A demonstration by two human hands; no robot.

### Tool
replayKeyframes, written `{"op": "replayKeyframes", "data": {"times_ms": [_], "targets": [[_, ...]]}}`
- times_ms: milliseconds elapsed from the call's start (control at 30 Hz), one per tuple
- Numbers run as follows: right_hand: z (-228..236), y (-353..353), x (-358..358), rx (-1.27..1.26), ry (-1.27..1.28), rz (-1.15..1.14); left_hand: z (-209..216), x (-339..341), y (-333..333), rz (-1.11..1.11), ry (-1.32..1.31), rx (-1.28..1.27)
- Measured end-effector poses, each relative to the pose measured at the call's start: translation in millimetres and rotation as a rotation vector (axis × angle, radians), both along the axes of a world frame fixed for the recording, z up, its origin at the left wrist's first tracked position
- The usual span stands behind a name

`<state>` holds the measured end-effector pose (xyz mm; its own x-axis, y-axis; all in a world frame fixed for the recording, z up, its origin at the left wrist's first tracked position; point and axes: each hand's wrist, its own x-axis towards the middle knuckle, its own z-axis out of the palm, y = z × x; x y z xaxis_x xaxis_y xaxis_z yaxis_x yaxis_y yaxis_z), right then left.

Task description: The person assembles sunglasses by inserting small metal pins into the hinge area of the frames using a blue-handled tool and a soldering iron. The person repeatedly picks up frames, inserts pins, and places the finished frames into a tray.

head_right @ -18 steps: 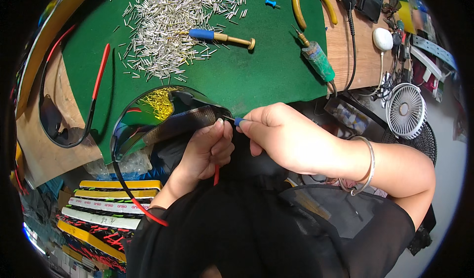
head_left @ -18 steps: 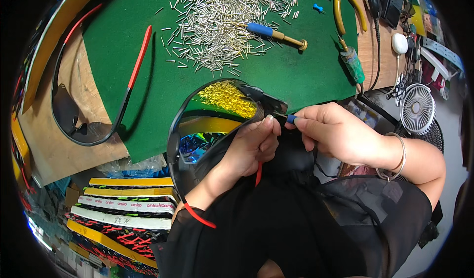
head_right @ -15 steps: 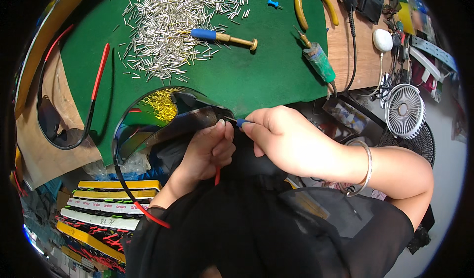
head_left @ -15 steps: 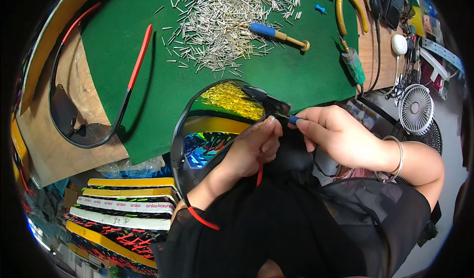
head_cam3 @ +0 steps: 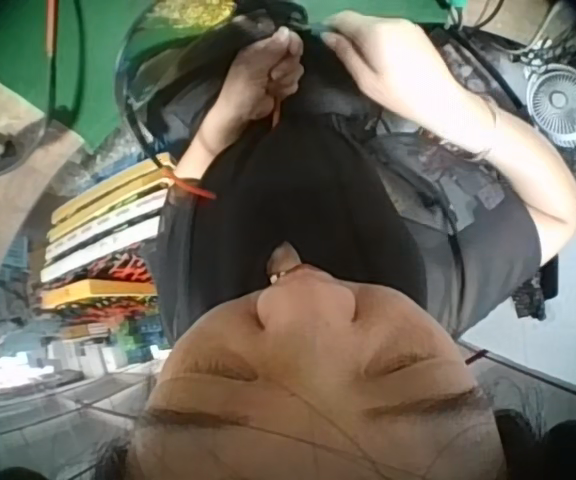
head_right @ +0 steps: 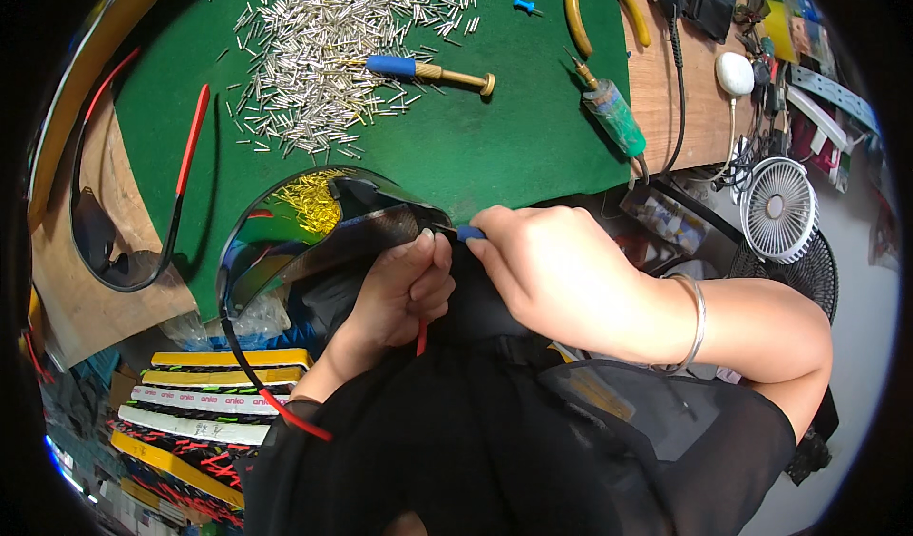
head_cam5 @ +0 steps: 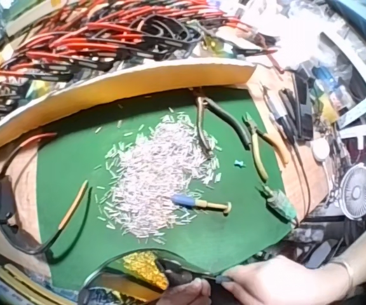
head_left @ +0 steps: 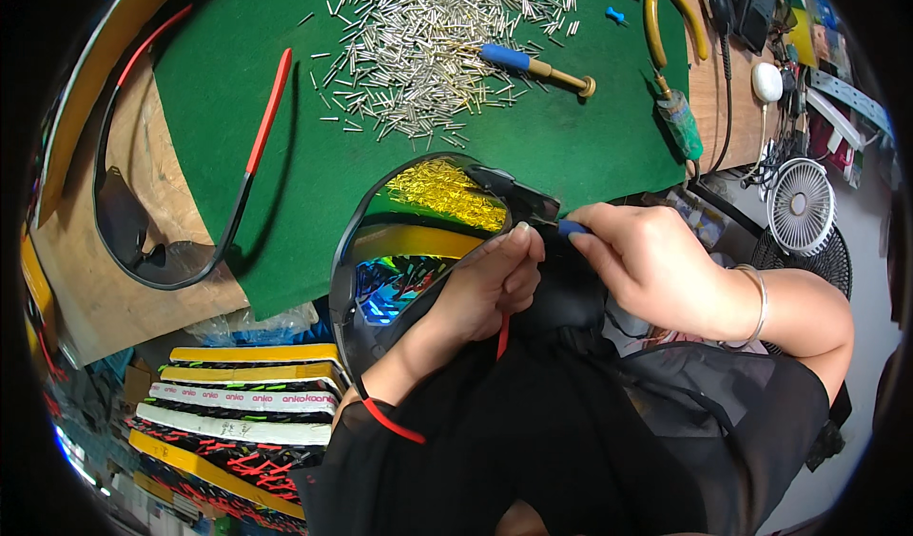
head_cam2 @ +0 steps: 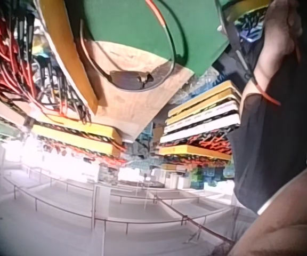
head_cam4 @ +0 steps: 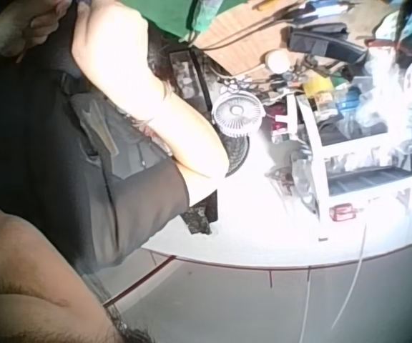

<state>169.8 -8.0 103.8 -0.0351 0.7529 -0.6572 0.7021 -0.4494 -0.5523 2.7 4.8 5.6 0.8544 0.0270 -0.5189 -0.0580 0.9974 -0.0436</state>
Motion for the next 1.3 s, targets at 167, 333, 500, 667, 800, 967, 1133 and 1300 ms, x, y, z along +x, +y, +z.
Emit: {"op": "replayKeyframes", "data": {"times_ms": [167,333,500,667,800,967,1133,1300], "targets": [[2,7,5,-0.197,0.127,-0.154,-3,-2,-3,0.031,-0.024,-0.038],[0,1,4,0.032,0.039,-0.032,0,-1,-1,0.011,0.021,0.008],[-3,-6,5,0.042,0.025,-0.03,-2,-1,-2,-0.003,0.018,0.013],[-7,-10,6,0.175,0.032,0.024,-2,-1,-2,0.022,0.033,-0.005],[-7,-9,10,0.036,0.099,-0.047,-2,-1,-1,0.038,0.026,-0.033],[-14,-14,12,0.182,0.062,0.038,-2,-1,-1,0.055,0.039,-0.05],[-15,-16,14,0.194,0.074,0.035,-4,-1,-3,0.084,0.023,-0.071],[-20,-20,12,0.344,0.021,0.04,-5,-1,-5,0.119,-0.009,-0.081]]}}
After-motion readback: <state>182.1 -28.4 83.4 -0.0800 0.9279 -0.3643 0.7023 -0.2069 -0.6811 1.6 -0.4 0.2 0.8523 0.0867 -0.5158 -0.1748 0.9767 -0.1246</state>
